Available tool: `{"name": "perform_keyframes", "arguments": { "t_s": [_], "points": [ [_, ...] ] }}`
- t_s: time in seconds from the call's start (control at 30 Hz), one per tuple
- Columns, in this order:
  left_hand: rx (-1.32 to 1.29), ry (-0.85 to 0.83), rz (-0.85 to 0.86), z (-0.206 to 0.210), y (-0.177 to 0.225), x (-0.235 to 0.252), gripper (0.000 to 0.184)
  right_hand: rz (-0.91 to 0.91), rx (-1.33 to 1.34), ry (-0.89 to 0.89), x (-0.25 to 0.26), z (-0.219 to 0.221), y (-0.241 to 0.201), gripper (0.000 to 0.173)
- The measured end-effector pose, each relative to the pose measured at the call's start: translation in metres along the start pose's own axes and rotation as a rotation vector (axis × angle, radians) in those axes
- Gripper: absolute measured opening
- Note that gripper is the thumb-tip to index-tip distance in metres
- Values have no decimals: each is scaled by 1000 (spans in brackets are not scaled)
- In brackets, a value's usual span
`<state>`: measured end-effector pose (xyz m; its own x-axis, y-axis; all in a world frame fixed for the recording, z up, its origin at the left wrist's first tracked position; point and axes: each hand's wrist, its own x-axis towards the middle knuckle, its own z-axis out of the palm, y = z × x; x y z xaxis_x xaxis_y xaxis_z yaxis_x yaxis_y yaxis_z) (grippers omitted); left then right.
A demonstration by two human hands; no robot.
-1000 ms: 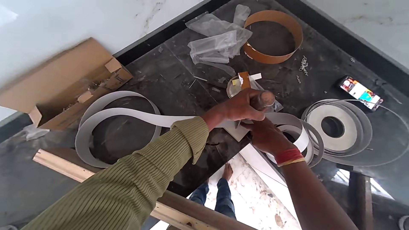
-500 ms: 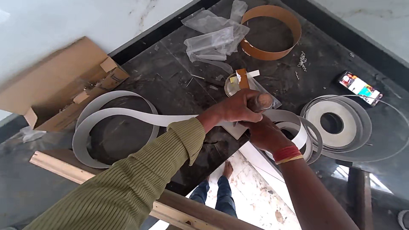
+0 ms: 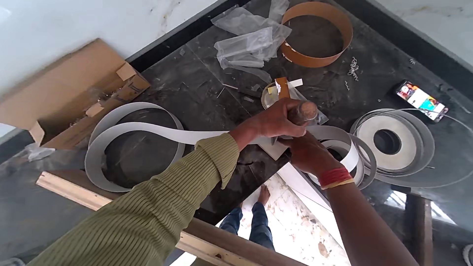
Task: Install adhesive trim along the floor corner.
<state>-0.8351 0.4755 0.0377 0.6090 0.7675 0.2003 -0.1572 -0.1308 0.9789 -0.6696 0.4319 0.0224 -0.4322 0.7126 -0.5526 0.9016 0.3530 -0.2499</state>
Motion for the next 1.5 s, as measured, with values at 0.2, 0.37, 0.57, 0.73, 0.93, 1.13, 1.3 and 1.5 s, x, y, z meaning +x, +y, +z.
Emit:
{"name": "perform_keyframes", "arguments": {
  "t_s": [0.2,0.37,0.57,0.73,0.93,1.13,1.3,1.5],
  "points": [
    [51,-20,-15,2,3,-3,17,-11,26,56,-2,1,0,51],
    [53,-49,-16,7,5,-2,17,21,2,41,-4,-2,-4,48],
    [79,-12,-12,8,4,-2,17,11,23,56,-3,1,-2,45],
    [57,3,-1,6,-1,-1,16,1,12,48,-3,0,-2,50],
    [26,5,10,5,-3,0,16,7,14,34,-4,-1,-3,53],
    [25,33,-3,6,-1,0,18,28,-26,-14,-3,-1,-5,55],
    [47,53,-24,7,0,-2,20,39,-21,-34,-5,-5,-8,58],
    [-19,30,-5,4,-7,0,17,56,2,-17,-4,-2,-7,56]
  ]
}}
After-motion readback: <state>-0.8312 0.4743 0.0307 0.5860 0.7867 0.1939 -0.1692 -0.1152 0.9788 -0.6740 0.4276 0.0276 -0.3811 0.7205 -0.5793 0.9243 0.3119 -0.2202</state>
